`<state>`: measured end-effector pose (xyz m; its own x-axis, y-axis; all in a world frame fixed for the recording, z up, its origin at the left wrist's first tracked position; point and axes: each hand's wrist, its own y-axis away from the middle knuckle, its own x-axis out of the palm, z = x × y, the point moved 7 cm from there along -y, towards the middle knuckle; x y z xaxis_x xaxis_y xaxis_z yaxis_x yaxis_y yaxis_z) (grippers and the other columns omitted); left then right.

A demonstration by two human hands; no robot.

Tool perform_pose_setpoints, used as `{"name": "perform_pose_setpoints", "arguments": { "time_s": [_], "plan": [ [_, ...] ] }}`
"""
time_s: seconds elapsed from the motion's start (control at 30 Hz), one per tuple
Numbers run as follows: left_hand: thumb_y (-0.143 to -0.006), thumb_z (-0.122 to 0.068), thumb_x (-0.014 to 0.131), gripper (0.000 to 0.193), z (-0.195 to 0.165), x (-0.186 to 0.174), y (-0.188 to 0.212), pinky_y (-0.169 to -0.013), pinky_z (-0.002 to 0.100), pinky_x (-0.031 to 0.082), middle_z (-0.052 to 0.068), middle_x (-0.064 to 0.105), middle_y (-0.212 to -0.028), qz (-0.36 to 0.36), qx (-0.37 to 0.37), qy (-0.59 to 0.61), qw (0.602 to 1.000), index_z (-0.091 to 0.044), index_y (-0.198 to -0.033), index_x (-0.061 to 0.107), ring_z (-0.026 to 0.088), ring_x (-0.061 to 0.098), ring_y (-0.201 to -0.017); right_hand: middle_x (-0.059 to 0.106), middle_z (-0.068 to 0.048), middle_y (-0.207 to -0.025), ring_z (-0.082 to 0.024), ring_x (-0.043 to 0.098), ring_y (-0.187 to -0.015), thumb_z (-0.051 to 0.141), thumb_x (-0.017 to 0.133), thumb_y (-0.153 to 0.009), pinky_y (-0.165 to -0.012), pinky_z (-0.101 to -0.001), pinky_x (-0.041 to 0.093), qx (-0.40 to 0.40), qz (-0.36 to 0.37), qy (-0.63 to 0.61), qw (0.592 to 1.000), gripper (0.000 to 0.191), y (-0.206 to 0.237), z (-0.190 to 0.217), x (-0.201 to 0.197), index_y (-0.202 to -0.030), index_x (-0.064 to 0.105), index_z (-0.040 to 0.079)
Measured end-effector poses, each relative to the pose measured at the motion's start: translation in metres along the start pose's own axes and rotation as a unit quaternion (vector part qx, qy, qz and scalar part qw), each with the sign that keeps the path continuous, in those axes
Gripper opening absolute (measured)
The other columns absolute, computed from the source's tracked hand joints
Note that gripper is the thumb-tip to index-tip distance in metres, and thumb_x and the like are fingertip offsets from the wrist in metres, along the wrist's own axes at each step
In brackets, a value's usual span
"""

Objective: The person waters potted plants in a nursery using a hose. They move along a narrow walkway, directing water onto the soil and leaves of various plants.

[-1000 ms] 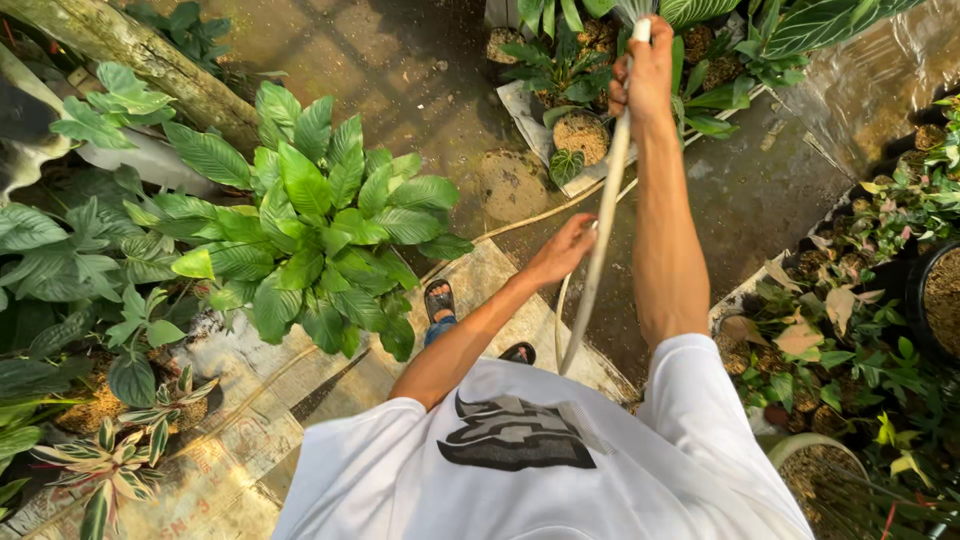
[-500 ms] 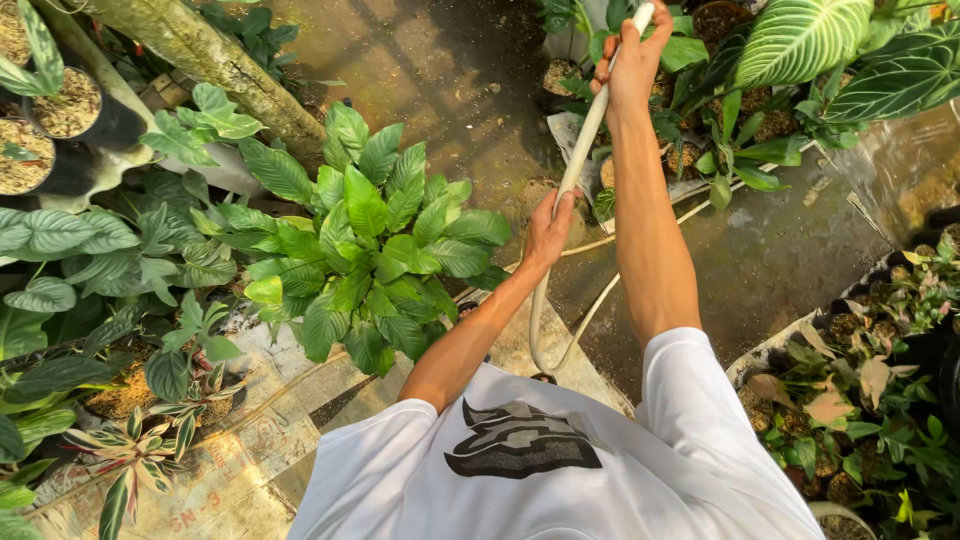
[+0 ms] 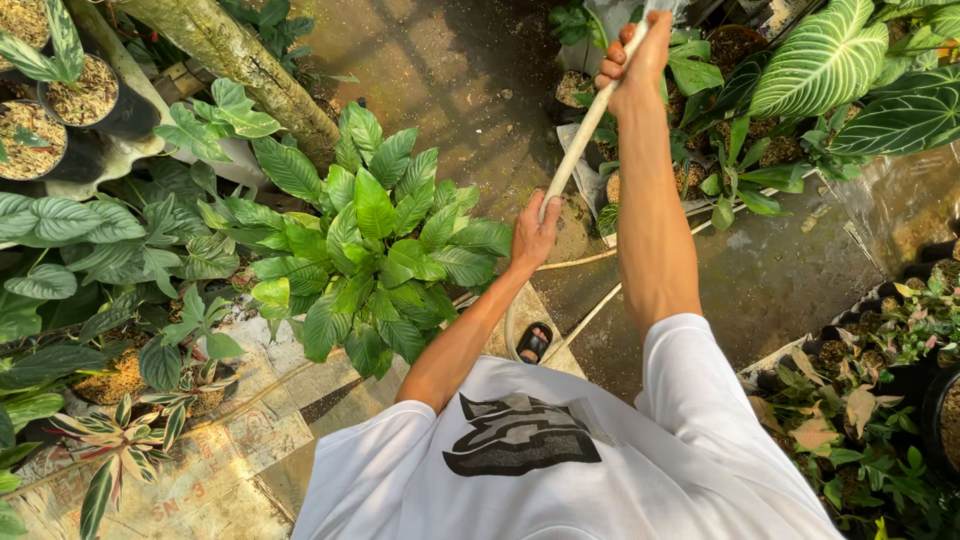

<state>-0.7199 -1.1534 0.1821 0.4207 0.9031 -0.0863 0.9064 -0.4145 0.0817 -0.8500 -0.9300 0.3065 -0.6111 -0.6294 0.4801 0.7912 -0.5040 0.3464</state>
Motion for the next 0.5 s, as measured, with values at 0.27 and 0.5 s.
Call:
{"name": "perform_pose_setpoints", "arguments": {
  "time_s": [0.27,0.5],
  "plan": [
    [-0.105,-0.048,0.047,0.045,0.004,-0.009,0.001,-0.054,0.038,0.041,0.002,0.051,-0.067,-0.067,0.019,-0.007,0.998,-0.006,-0.103,0.062,0.017,0.051,-0.06,0.035,0.003,-0.053,-0.011,0.029,-0.043,0.07,0.034,-0.099,-0.039,-0.0318,0.028,0.021,0.061,0.075,0.995,0.059,-0.001,-0.013,0.054,-0.075,0.045,0.016],
    [-0.105,-0.048,0.05,0.043,-0.014,0.03,0.01,-0.058,0.037,0.044,0.004,0.053,-0.068,-0.097,0.021,-0.019,0.995,-0.007,-0.107,0.063,0.016,0.053,-0.062,0.036,0.001,-0.055,-0.012,0.031,-0.044,0.067,0.028,-0.101,-0.041,-0.0322,0.031,0.002,0.121,0.094,0.988,0.059,0.004,0.02,0.041,-0.075,0.044,0.016]
  ]
}}
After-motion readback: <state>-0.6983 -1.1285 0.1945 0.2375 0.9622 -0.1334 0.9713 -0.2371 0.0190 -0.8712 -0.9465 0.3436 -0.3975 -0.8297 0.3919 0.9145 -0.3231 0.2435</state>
